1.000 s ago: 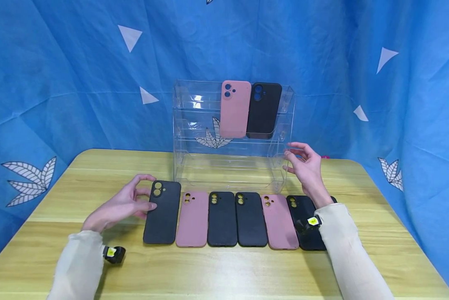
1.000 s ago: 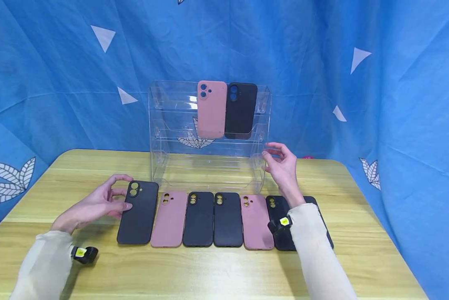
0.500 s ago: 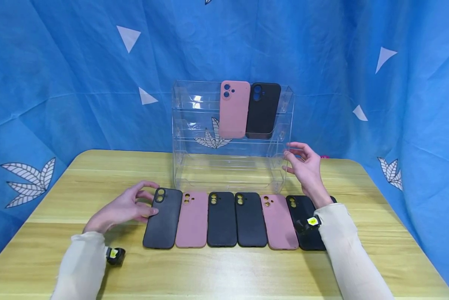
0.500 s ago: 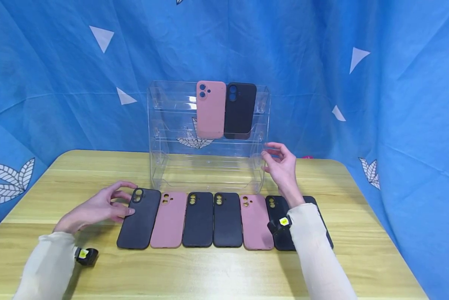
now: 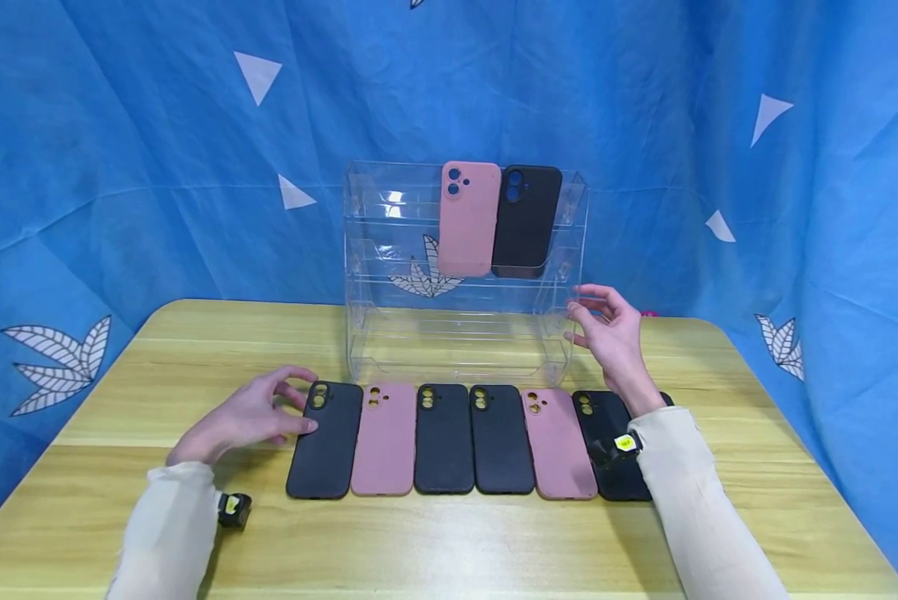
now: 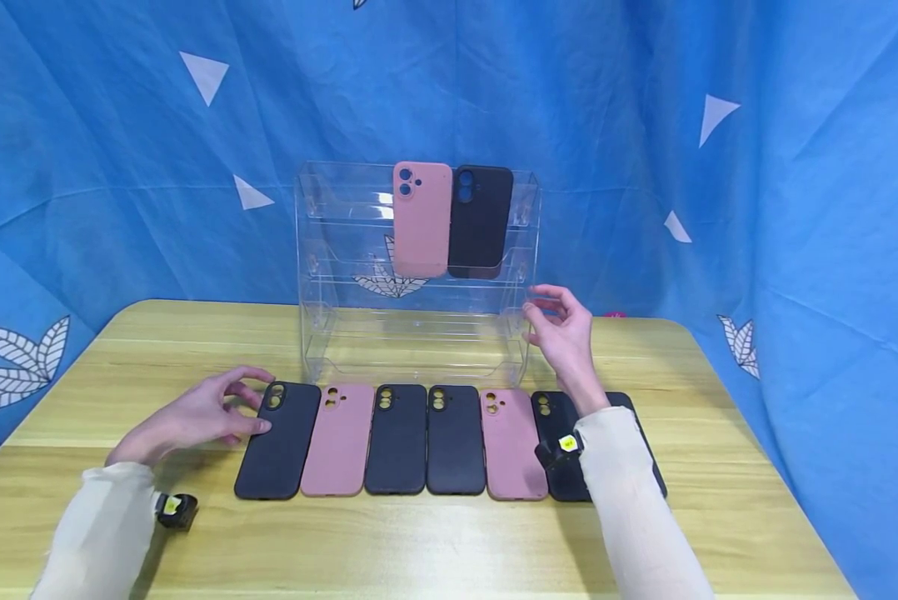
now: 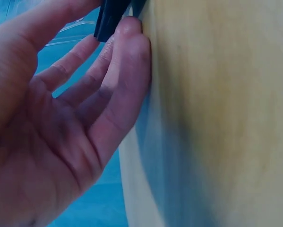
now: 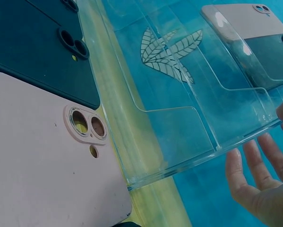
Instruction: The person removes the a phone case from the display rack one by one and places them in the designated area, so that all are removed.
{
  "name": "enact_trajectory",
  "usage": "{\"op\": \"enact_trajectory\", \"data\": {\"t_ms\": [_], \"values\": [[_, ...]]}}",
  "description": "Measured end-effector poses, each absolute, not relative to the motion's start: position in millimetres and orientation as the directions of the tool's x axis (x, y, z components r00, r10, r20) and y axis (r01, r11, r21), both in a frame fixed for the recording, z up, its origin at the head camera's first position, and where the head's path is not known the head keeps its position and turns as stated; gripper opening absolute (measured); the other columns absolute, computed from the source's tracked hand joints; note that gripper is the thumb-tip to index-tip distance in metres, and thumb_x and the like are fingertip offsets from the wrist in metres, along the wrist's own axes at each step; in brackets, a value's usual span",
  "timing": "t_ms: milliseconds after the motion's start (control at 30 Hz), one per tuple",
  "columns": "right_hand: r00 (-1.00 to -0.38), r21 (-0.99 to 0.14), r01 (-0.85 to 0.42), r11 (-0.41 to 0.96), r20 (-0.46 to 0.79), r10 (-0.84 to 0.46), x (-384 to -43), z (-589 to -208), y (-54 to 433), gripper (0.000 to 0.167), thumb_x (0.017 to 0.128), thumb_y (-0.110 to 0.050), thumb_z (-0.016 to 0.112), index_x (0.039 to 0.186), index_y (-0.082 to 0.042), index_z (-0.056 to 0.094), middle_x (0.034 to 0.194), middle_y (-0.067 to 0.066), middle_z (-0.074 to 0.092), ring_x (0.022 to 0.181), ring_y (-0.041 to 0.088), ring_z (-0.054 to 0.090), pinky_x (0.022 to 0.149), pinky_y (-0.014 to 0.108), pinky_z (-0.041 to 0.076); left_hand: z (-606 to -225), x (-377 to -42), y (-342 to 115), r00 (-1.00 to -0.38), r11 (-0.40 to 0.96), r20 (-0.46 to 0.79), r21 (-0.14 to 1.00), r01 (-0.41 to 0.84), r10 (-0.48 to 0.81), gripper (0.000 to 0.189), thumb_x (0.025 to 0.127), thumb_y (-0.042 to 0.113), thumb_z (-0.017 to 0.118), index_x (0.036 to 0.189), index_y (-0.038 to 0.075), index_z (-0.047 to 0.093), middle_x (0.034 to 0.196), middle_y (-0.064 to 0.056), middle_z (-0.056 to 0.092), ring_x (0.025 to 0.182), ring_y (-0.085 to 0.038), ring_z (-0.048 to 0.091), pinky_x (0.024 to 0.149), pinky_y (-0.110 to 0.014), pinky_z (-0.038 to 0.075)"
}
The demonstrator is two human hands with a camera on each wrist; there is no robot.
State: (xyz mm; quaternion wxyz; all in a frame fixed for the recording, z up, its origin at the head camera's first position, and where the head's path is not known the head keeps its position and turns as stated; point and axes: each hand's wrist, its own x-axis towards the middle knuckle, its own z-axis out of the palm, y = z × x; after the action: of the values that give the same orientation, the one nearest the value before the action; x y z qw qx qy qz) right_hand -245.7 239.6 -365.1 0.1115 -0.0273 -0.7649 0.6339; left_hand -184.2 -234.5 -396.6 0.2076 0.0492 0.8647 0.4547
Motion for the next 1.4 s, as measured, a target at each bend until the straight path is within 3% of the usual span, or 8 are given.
{"op": "enact_trajectory", "data": {"t_ms": [300, 467, 967, 1200, 1400], "values": [[-0.972, -0.971, -0.102, 0.216, 0.144, 0.187, -245, -365, 240, 0.031, 0.102, -0.023, 0.063, 0.132, -0.014, 0.059, 0.114, -0.007, 0.059, 0.101, 0.009, 0.064, 0.076, 0.024, 0.063, -392, -185, -231, -0.92, 0.69, -0.282, 0.724, -0.019, 0.271, 0.07, 0.083, 0.024, 0.086, 0.142, 0.01, 0.052, 0.106, -0.011, 0.062, 0.073, -0.02, 0.061, 0.061, -0.033, 0.057], [-0.972, -0.971, -0.098, 0.22, 0.141, 0.19, -245, -365, 240, 0.03, 0.102, -0.024, 0.063, 0.131, -0.015, 0.059, 0.114, -0.007, 0.06, 0.101, 0.009, 0.064, 0.075, 0.024, 0.063, -392, -186, -230, -0.921, 0.7, -0.281, 0.714, -0.012, 0.271, 0.069, 0.083, 0.023, 0.086, 0.142, 0.01, 0.053, 0.103, -0.01, 0.063, 0.07, -0.02, 0.061, 0.061, -0.033, 0.057], [-0.972, -0.972, -0.09, 0.217, 0.133, 0.192, -246, -366, 239, 0.032, 0.103, -0.023, 0.062, 0.133, -0.014, 0.058, 0.115, -0.008, 0.06, 0.102, 0.009, 0.064, 0.075, 0.024, 0.063, -391, -186, -236, -0.903, 0.64, -0.29, 0.768, -0.022, 0.317, 0.067, 0.088, 0.028, 0.081, 0.144, 0.006, 0.05, 0.109, -0.013, 0.06, 0.079, -0.021, 0.062, 0.063, -0.032, 0.058], [-0.974, -0.971, -0.09, 0.223, 0.133, 0.186, -246, -366, 240, 0.035, 0.103, -0.024, 0.061, 0.135, -0.012, 0.057, 0.117, -0.006, 0.06, 0.104, 0.012, 0.064, 0.075, 0.024, 0.063, -382, -189, -234, -0.92, 0.595, -0.225, 0.804, 0.012, 0.322, 0.063, 0.092, 0.028, 0.077, 0.146, 0.008, 0.05, 0.119, -0.017, 0.061, 0.082, -0.023, 0.068, 0.07, -0.035, 0.06], [-0.973, -0.972, -0.084, 0.22, 0.127, 0.19, -246, -365, 239, 0.035, 0.103, -0.024, 0.062, 0.135, -0.012, 0.057, 0.117, -0.005, 0.059, 0.107, 0.017, 0.064, 0.074, 0.024, 0.063, -371, -192, -227, -0.931, 0.545, -0.147, 0.836, 0.063, 0.334, 0.063, 0.093, 0.032, 0.077, 0.146, 0.012, 0.05, 0.127, -0.02, 0.062, 0.094, -0.027, 0.073, 0.08, -0.036, 0.061]]}}
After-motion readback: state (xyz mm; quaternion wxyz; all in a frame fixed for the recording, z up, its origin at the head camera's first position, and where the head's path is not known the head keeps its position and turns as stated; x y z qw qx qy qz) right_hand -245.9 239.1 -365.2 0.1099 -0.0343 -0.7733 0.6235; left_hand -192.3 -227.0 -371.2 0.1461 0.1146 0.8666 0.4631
